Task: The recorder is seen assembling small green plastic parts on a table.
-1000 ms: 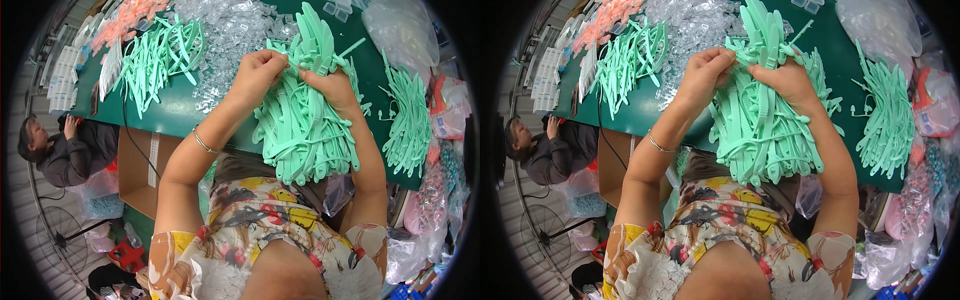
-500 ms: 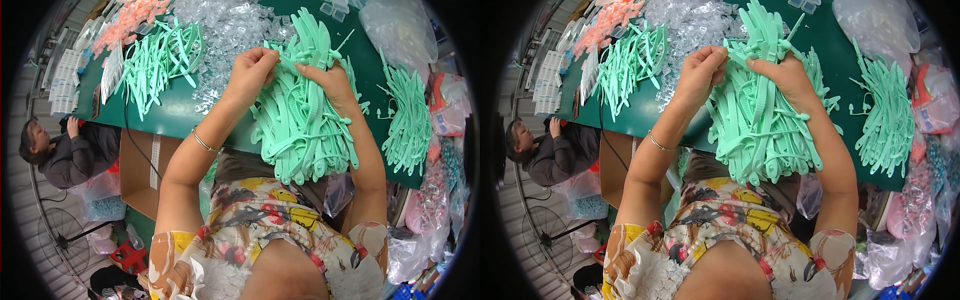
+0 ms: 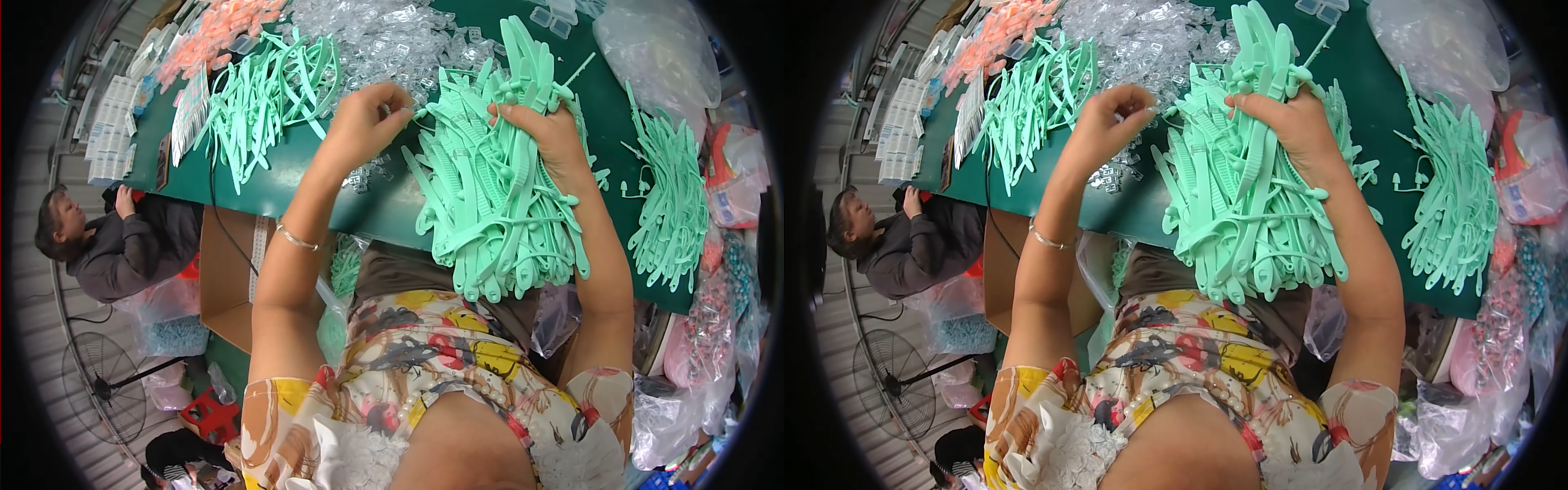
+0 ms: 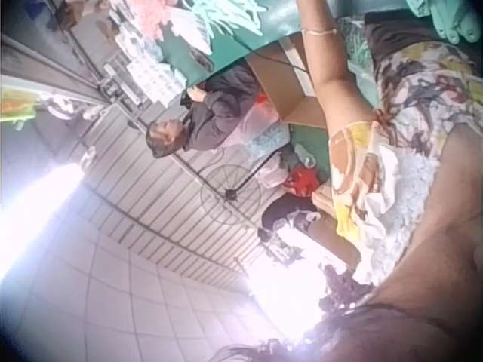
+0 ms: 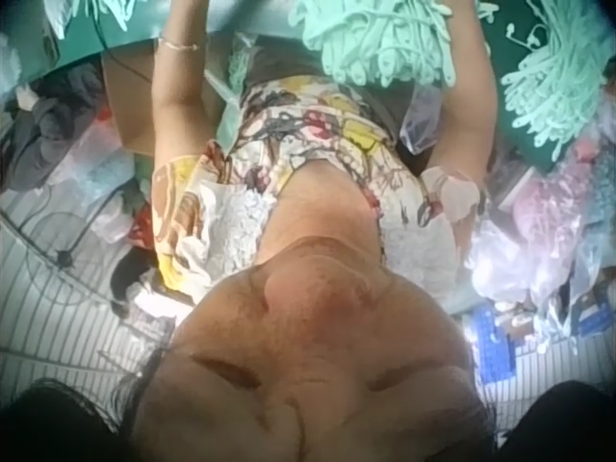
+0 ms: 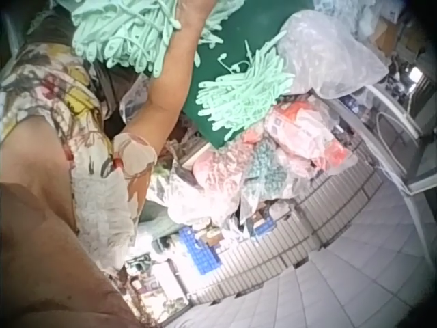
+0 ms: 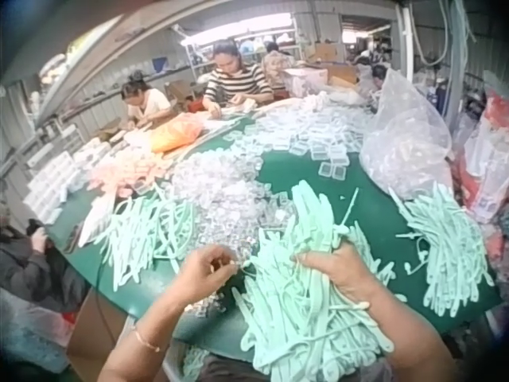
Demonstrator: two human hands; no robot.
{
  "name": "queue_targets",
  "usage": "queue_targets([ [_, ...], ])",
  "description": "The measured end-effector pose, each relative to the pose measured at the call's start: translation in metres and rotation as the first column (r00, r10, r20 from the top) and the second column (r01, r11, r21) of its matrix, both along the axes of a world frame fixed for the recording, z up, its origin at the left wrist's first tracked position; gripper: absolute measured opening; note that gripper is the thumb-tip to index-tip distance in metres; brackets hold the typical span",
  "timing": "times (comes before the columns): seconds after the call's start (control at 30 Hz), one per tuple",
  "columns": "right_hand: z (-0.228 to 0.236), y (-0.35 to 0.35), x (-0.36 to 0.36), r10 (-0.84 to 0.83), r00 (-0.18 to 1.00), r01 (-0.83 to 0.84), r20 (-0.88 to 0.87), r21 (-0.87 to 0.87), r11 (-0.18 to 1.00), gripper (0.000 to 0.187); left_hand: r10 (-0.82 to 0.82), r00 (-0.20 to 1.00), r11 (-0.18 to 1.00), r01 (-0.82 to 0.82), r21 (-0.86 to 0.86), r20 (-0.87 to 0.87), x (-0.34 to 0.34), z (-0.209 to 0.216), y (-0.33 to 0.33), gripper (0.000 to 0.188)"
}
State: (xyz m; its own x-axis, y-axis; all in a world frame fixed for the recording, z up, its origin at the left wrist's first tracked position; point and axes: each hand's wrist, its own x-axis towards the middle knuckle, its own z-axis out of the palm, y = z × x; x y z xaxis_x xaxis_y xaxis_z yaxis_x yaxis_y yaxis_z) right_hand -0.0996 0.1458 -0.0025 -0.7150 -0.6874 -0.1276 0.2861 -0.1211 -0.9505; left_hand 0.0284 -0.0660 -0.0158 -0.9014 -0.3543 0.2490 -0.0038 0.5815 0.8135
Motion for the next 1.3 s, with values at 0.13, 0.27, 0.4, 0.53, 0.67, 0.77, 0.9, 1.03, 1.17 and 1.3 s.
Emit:
queue_targets([
  [0.13,0.000,-0.001,0.000,0.029,0.998,-0.029,-0.047,0.009,1.000,0.030,0.009,0.958,0.915,0.107,-0.390,0.286,0.023,0.000,-0.003,0.018],
  [0.27,-0.002,-0.001,0.000,0.048,0.998,-0.046,-0.049,0.028,0.999,0.030,0.103,0.986,0.823,-0.011,-0.567,0.131,0.017,-0.014,0.005,0.014],
  [0.4,-0.003,-0.001,0.000,0.033,0.998,-0.032,-0.057,0.014,0.999,0.029,0.079,0.992,0.759,0.005,-0.651,0.099,0.011,-0.022,0.004,0.014],
  [0.53,-0.001,0.001,0.000,0.046,0.996,-0.044,-0.081,0.032,0.999,0.028,0.061,0.991,0.878,0.005,-0.478,0.122,0.009,-0.017,0.006,0.012],
  [0.67,0.000,0.001,0.003,0.062,0.995,-0.058,-0.079,0.050,0.997,0.029,-0.040,0.985,0.950,-0.014,0.311,0.167,0.002,-0.004,0.013,0.011],
  [0.77,-0.001,0.002,0.002,0.056,0.992,-0.049,-0.116,0.060,0.997,0.028,-0.080,0.996,0.630,0.018,0.777,0.042,-0.012,0.008,0.031,0.014],
  [0.9,-0.003,0.001,0.001,0.052,0.978,-0.039,-0.201,0.068,0.997,0.021,-0.097,0.995,0.477,0.057,0.877,-0.012,-0.024,0.008,0.038,0.014],
  [1.03,-0.004,0.000,0.002,0.048,0.975,-0.034,-0.216,0.069,0.997,0.021,-0.071,0.997,0.416,0.060,0.907,-0.033,-0.029,0.006,0.043,0.014],
  [1.17,-0.001,0.000,0.004,0.069,0.970,-0.044,-0.234,0.107,0.993,0.023,-0.046,0.998,0.399,0.059,0.915,-0.044,-0.029,0.008,0.048,0.013],
  [1.3,-0.001,-0.001,0.004,0.062,0.969,-0.036,-0.241,0.111,0.993,0.024,-0.027,0.999,0.449,0.052,0.892,-0.044,-0.030,0.007,0.051,0.013],
])
